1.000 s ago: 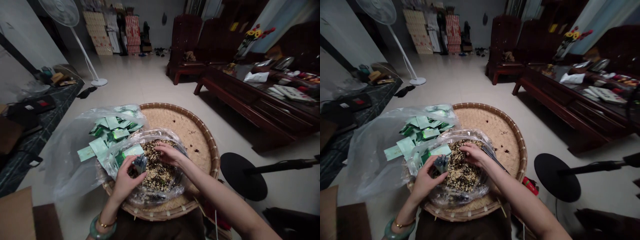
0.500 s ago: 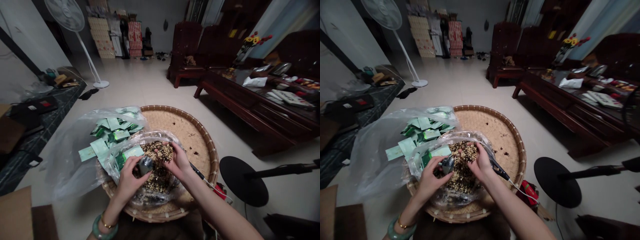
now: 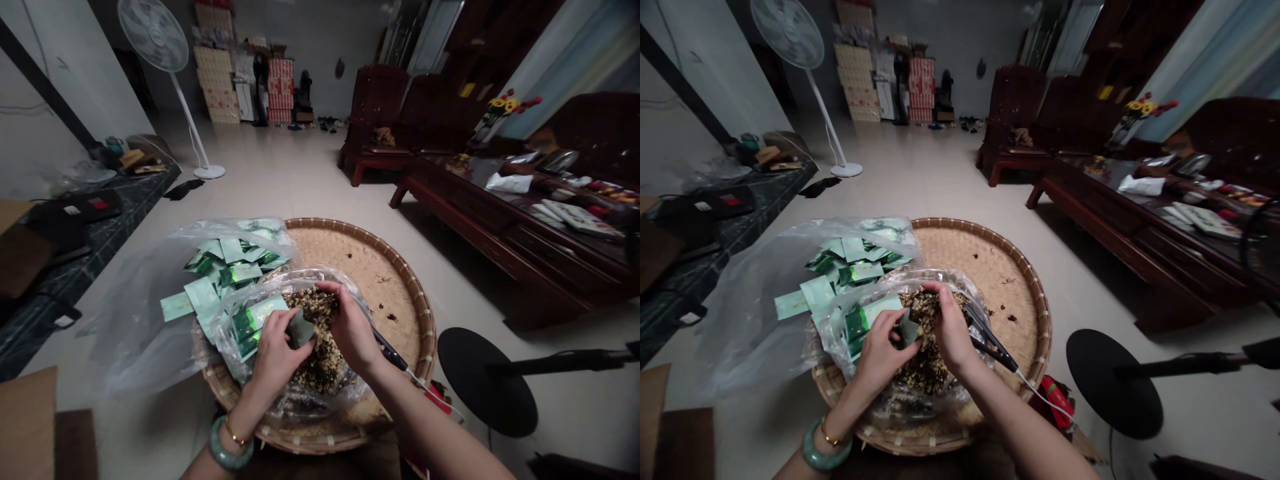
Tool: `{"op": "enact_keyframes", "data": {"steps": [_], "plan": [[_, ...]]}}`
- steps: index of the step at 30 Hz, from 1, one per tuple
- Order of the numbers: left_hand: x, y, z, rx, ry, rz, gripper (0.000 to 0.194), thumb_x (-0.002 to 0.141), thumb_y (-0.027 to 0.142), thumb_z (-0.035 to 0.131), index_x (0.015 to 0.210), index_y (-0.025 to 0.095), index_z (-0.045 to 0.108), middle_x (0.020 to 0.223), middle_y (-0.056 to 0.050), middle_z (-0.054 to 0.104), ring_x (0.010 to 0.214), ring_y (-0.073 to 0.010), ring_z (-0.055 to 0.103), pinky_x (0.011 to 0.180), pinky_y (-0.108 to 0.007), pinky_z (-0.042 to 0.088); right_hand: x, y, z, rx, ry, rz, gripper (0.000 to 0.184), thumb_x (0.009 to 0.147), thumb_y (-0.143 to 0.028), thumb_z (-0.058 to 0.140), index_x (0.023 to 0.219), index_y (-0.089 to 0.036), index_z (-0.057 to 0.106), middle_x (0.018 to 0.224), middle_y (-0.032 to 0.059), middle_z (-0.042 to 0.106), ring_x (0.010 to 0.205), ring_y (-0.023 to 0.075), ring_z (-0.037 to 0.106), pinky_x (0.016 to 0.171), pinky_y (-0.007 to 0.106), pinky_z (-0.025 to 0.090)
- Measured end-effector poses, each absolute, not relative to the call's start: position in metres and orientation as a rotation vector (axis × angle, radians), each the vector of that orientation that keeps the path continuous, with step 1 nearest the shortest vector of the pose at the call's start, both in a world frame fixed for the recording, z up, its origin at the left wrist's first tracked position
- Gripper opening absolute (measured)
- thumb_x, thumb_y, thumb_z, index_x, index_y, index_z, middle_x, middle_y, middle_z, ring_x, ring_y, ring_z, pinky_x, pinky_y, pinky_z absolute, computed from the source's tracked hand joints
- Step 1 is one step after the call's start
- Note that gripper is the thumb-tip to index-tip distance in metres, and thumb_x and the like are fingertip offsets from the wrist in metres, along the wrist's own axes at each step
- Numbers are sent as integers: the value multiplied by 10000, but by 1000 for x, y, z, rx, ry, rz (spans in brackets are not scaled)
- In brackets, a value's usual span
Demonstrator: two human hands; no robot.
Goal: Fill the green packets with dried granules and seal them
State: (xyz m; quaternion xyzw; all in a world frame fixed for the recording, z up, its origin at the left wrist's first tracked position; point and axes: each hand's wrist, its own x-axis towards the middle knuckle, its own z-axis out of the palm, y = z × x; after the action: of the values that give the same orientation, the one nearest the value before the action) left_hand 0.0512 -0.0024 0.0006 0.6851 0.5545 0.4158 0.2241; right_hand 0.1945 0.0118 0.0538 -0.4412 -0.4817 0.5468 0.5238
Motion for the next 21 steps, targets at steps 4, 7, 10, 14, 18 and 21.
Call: {"op": "enact_keyframes", "data": {"steps": [4, 7, 10, 14, 18, 21], "plan": [[49, -2, -3, 1851, 1528, 1138, 495, 648, 159, 710, 1128, 181, 587, 984, -61, 580, 847, -202, 583, 576, -265, 509, 198, 10, 53, -1026, -1182, 1296, 474, 929, -577, 351, 1140, -252, 624, 1250, 33, 597, 1223, 224, 478, 1096, 423, 294], [48, -2, -5, 1831, 1518, 1142, 488, 666, 179, 709, 1138, 192, 583, 985, -58, 576, 845, -198, 583, 573, -262, 507, 202, 8, 54, -991, -1261, 1363, 474, 937, -569, 346, 1191, -267, 609, 1310, 28, 572, 1269, 218, 451, 1126, 432, 260], [49, 0, -6, 1832, 1509, 1152, 484, 677, 205, 713, 1143, 195, 581, 988, -61, 577, 865, -205, 583, 580, -266, 510, 204, 5, 56, -972, -1309, 1404, 477, 935, -570, 359, 1242, -276, 576, 1365, 27, 535, 1310, 211, 419, 1151, 438, 220], [51, -1, -6, 1845, 1499, 1135, 480, 686, 195, 702, 1149, 191, 576, 996, -69, 573, 910, -225, 579, 596, -280, 516, 204, 1, 63, -918, -1335, 1430, 478, 933, -556, 387, 1299, -279, 522, 1420, 28, 480, 1344, 206, 384, 1165, 439, 205], [54, -3, -4, 1888, 1498, 1146, 456, 689, 209, 700, 1130, 197, 580, 984, -64, 576, 935, -244, 582, 679, -335, 531, 200, 2, 65, -838, -1400, 1407, 458, 951, -514, 375, 1331, -281, 483, 1452, 18, 440, 1367, 191, 350, 1172, 423, 208], [55, -4, -2, 1919, 1501, 1152, 445, 683, 217, 709, 1111, 199, 586, 984, -63, 584, 951, -253, 583, 784, -393, 522, 195, 6, 63, -785, -1406, 1335, 436, 956, -495, 362, 1295, -265, 510, 1418, 28, 480, 1353, 190, 374, 1165, 413, 237]]}}
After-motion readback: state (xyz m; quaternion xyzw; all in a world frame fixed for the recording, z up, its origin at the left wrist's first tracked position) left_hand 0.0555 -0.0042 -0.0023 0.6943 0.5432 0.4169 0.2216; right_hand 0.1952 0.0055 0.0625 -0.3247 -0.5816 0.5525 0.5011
